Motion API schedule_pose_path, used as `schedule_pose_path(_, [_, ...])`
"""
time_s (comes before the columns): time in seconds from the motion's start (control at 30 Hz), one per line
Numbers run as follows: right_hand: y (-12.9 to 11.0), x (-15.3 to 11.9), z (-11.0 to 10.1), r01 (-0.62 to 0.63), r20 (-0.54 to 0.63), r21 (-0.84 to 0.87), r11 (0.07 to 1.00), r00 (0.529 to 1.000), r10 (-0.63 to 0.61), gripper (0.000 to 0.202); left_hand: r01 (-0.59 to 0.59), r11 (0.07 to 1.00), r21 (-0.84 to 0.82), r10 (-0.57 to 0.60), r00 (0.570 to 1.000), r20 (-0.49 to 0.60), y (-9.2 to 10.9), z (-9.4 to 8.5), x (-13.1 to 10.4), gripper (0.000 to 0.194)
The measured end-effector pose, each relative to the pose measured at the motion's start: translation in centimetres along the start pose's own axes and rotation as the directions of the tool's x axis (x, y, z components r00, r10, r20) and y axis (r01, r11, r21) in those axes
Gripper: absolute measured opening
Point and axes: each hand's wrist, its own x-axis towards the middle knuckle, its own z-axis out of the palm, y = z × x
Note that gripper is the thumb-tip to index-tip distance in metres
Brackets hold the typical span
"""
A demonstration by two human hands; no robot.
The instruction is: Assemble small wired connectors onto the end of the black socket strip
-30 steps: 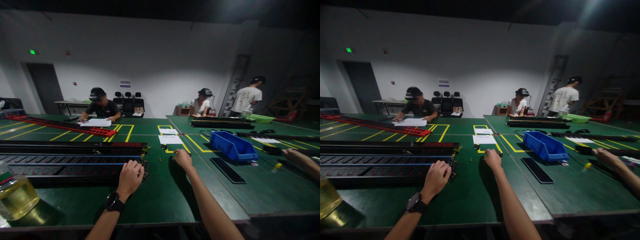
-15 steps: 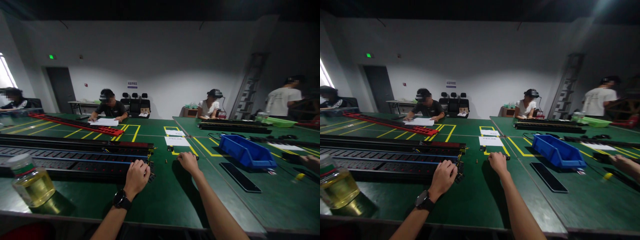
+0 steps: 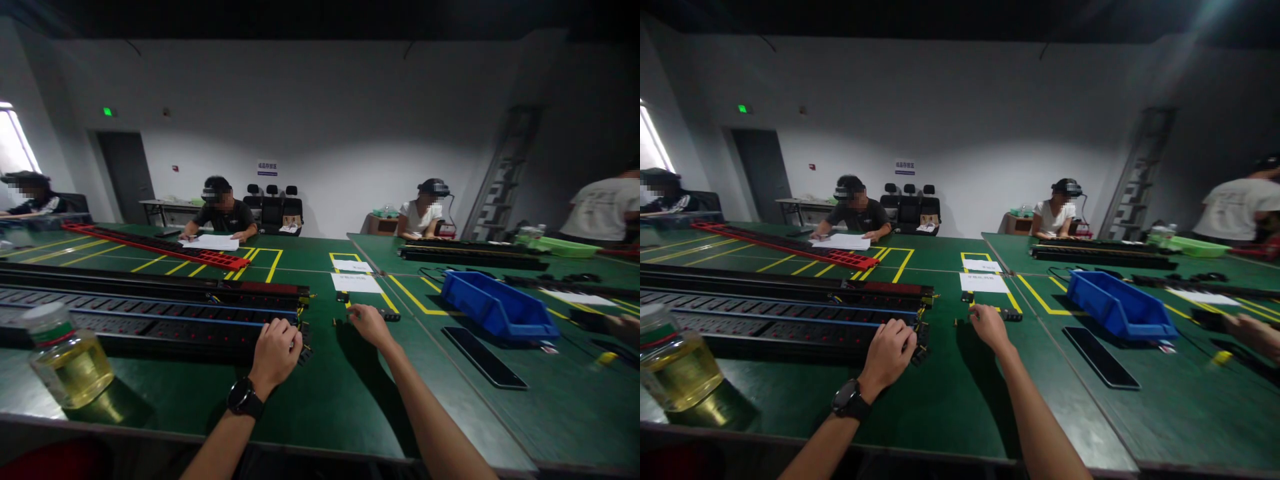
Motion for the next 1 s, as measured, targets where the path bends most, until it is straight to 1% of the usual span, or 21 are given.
schedule_pose_path(0.13, [-0.4, -0.1, -0.2, -0.009, 0.001, -0.028, 1.0, 1.0, 0.009, 0.028, -0.004, 1.0, 0.002, 0.004, 1.0, -0.005, 0.0, 0.0, 0.0, 0.031])
schedule_pose_path(0.3, [0.0, -0.2, -0.2, -0.152, -0.058, 0.027, 0.988, 0.986, 0.154, 0.026, -0.004, 1.0, 0.005, 0.004, 1.0, -0.012, 0.1, -0.1, 0.0, 0.032])
schedule_pose_path(0.4, [0.4, 0.0, 0.1, -0.194, -0.115, 0.109, 0.975, 0.972, 0.206, 0.022, -0.009, 1.0, 0.006, 0.009, 1.0, -0.01, 0.1, -0.1, 0.0, 0.033])
schedule_pose_path(0.53, [1.0, 0.4, 0.7, -0.173, -0.123, 0.263, 0.949, 0.97, 0.21, 0.017, -0.009, 1.0, 0.001, 0.009, 1.0, -0.017, 0.0, -0.1, 0.0, 0.032])
schedule_pose_path(0.63, [1.4, 0.7, 1.0, -0.143, -0.116, 0.347, 0.927, 0.974, 0.194, 0.018, -0.002, 1.0, -0.007, 0.002, 1.0, -0.014, 0.1, -0.1, 0.0, 0.032])
schedule_pose_path(0.83, [2.1, 1.1, 1.5, -0.124, -0.149, 0.432, 0.893, 0.967, 0.207, 0.024, -0.007, 1.0, 0.004, 0.007, 1.0, -0.005, 0.1, -0.1, 0.0, 0.031])
schedule_pose_path(1.0, [2.0, 1.2, 1.6, -0.095, -0.083, 0.465, 0.88, 0.985, 0.15, 0.038, -0.013, 1.0, 0.012, 0.013, 1.0, -0.007, 0.0, 0.1, 0.0, 0.032])
